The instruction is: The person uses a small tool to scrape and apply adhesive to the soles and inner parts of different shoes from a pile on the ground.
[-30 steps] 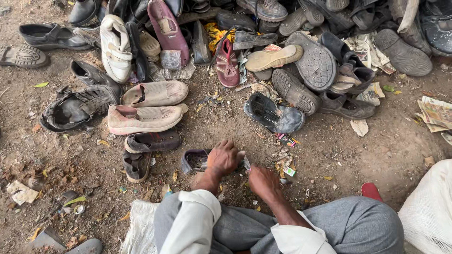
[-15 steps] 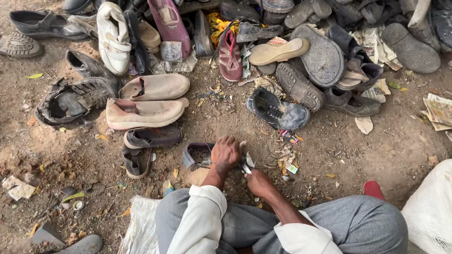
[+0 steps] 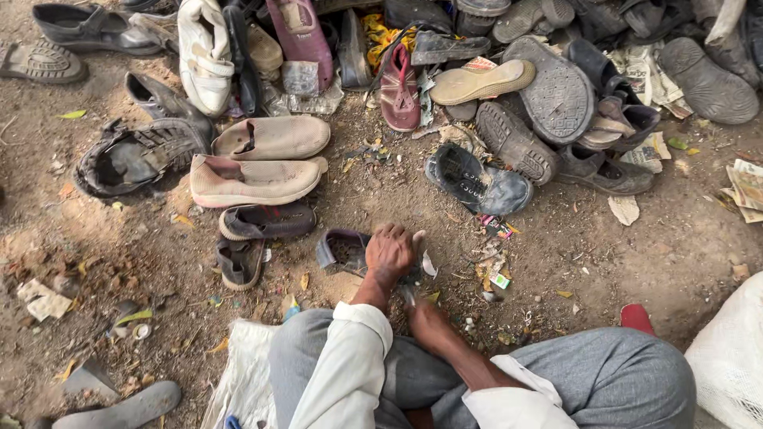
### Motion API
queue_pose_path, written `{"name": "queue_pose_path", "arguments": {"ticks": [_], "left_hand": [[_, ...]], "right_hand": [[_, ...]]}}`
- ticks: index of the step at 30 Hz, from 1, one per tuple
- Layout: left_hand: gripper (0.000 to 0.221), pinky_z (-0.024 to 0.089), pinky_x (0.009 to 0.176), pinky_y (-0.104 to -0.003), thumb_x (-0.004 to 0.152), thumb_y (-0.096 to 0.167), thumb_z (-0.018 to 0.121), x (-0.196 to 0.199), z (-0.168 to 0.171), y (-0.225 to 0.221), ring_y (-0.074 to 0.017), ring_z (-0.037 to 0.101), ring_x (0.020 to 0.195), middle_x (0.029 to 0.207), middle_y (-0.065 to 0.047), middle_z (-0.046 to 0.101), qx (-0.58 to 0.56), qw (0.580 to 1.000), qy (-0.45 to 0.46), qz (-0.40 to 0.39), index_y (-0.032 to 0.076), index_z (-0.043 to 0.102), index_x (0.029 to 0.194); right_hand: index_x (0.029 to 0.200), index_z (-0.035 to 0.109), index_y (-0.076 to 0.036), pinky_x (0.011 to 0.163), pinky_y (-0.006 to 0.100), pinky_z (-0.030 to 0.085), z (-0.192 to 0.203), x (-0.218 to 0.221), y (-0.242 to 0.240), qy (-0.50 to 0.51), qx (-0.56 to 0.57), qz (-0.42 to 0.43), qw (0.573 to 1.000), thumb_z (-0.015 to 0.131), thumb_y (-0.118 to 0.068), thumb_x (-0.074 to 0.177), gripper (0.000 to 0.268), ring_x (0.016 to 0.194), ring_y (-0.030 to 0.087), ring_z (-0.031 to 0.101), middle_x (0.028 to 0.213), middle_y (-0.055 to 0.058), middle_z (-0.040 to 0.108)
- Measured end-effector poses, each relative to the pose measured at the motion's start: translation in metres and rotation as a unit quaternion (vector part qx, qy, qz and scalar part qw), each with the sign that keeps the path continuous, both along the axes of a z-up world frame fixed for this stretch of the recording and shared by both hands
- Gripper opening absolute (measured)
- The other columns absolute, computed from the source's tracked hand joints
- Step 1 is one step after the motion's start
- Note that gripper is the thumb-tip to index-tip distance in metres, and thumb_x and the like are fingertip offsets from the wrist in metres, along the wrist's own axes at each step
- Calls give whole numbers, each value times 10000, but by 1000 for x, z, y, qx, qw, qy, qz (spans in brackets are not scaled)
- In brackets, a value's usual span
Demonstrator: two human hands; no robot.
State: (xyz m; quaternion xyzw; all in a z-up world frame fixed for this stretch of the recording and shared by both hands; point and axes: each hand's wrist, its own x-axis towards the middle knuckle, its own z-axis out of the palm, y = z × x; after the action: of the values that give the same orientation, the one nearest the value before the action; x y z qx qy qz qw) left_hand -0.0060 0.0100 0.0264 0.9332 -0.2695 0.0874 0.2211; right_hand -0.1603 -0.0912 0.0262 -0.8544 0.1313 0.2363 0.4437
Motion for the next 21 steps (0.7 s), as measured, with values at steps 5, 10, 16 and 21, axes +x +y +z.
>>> {"name": "queue_pose_path", "arguments": {"ticks": [5, 10, 16, 21], "left_hand": [[463, 490, 841, -433, 1095, 424, 454, 9, 10, -9, -293, 625, 978, 1016, -137, 689, 59, 993, 97, 22, 76, 731, 966], [510, 484, 973, -443, 1099, 483, 373, 28, 47, -13, -278, 604, 1103, 1188, -150, 643, 180, 926, 287, 165, 64, 631, 1230], [720, 416, 1020, -517, 820, 629, 632, 22, 70, 9, -361, 527, 1227, 1277, -199, 567, 139, 974, 180, 18, 102, 600, 1309], [726, 428, 1050, -473, 755, 623, 758, 30, 65, 22, -332, 538, 1242, 1228, -132, 596, 142, 972, 169, -76, 92, 632, 1235]], "right_hand": [[1045, 681, -2, 637, 483, 539, -5, -16, -9, 122, 12, -3, 992, 476, -264, 1047, 333, 699, 333, 703, 804, 202, 706], [1041, 694, -26, 654, 454, 540, -29, 30, -17, 30, -61, 4, 998, 509, -320, 1044, 347, 706, 287, 699, 821, 175, 718], [1121, 652, -47, 675, 452, 559, -29, 58, -41, 94, -71, 39, 992, 464, -375, 1065, 382, 768, 300, 694, 901, 157, 715], [1022, 707, -11, 664, 435, 522, -43, 71, -31, -18, -95, 68, 993, 505, -359, 1049, 402, 745, 282, 692, 822, 161, 693]]}}
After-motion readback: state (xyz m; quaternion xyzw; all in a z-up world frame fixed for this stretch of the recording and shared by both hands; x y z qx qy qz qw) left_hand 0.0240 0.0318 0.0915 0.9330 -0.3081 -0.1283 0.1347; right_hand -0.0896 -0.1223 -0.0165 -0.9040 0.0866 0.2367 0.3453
